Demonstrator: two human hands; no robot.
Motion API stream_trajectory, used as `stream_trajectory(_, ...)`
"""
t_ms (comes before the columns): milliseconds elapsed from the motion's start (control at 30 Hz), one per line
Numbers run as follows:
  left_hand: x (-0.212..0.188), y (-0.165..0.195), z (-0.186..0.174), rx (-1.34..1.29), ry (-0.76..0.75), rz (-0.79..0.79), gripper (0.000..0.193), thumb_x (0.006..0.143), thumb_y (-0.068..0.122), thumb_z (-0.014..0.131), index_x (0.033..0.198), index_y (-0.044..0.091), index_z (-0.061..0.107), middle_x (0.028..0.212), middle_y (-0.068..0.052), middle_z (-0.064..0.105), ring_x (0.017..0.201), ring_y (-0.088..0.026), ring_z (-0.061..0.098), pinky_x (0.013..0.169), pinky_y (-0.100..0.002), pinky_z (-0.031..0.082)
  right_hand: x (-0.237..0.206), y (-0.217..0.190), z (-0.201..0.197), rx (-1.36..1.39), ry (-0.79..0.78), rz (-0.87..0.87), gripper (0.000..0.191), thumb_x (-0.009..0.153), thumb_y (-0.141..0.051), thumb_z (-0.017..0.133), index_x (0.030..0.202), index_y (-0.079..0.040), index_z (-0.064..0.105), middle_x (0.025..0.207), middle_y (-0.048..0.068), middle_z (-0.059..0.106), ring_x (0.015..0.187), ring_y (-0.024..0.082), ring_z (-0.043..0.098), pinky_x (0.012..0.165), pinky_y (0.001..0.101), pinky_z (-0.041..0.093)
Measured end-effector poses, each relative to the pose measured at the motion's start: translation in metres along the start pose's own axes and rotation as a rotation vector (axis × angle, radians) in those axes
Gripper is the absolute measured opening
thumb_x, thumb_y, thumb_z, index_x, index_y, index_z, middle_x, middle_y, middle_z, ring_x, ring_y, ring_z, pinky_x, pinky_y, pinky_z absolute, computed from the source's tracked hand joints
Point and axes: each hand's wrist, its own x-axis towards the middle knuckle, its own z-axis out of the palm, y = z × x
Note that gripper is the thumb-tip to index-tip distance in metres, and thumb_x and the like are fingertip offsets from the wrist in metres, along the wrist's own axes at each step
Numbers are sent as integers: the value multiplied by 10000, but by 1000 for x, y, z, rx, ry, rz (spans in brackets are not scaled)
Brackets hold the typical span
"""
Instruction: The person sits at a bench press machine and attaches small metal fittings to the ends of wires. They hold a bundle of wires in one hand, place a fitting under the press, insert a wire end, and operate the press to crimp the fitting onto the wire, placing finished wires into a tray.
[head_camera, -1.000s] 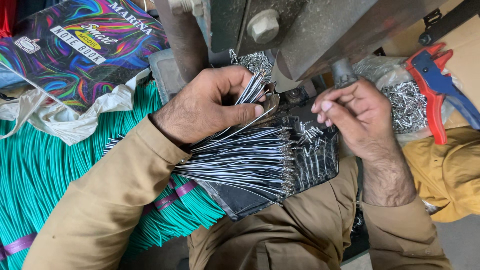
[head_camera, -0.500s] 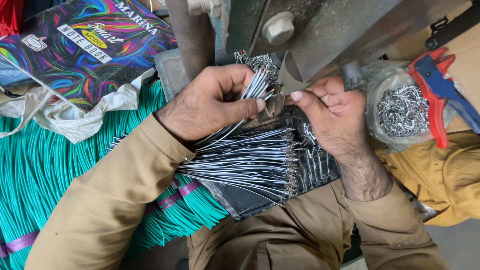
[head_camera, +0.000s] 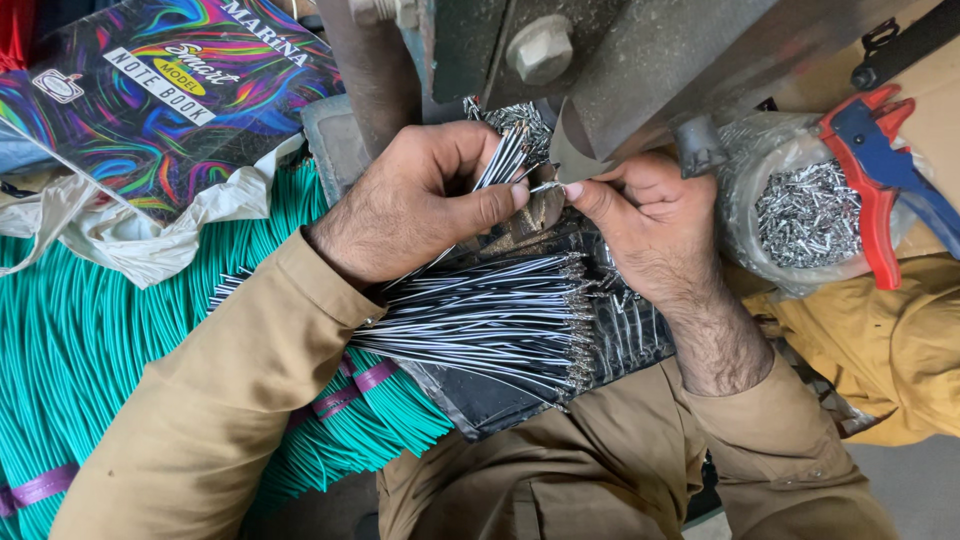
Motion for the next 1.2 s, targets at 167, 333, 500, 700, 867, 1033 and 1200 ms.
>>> stream_trajectory(167,0,-1,1,-7,5,-17,111,1003,116,713,1014,17,662,826,63,629,756,-9,551,661,-217,508,0,2,-5,-204,43,17,91,983,-36,792,967,35,740,885,59,733,823,86,670,768,240,564)
stream_trajectory(333,1,-2,2,-55,-2,10,138,996,106,715,1076,17,647,897,61,648,810,-8,570,701,-215,524,0,0,-2,-56,29,-11,57,993,-1,755,1032,40,747,995,58,765,902,74,696,853,232,587)
stream_trajectory(500,0,-2,1,-71,-12,-10,132,1002,120,709,1071,23,652,881,61,647,797,-12,569,695,-216,517,-5,-8,1,196,5,50,103,993,11,718,1094,33,717,1084,75,760,978,89,703,918,237,591)
stream_trajectory(700,-1,-3,0,-68,-43,20,121,1020,128,709,1024,23,649,859,58,625,796,-11,544,708,-216,497,-16,-33,-30,-2,-84,-61,87,998,-2,715,1081,24,723,1086,110,760,985,162,752,905,267,629)
stream_trajectory(867,2,-5,-1,-61,-64,24,145,1046,140,668,956,30,640,823,51,661,780,-17,605,727,-214,533,-18,-36,-53,-617,-255,-102,131,899,-48,733,1025,-35,768,1045,83,712,976,199,694,844,311,563)
stream_trajectory(1033,0,-2,1,-64,-58,21,120,1025,135,691,991,32,642,834,47,656,783,-16,594,712,-212,522,-25,-26,-48,-731,-197,-137,104,935,-46,723,1037,-26,723,1023,85,681,997,225,662,890,344,537)
stream_trajectory(1200,-1,1,0,-77,-25,13,123,1002,136,707,1032,29,656,850,53,655,776,-13,587,698,-209,515,-22,-20,-31,-206,-33,63,60,1067,-19,598,1113,-1,631,1006,72,725,918,135,698,857,271,585)
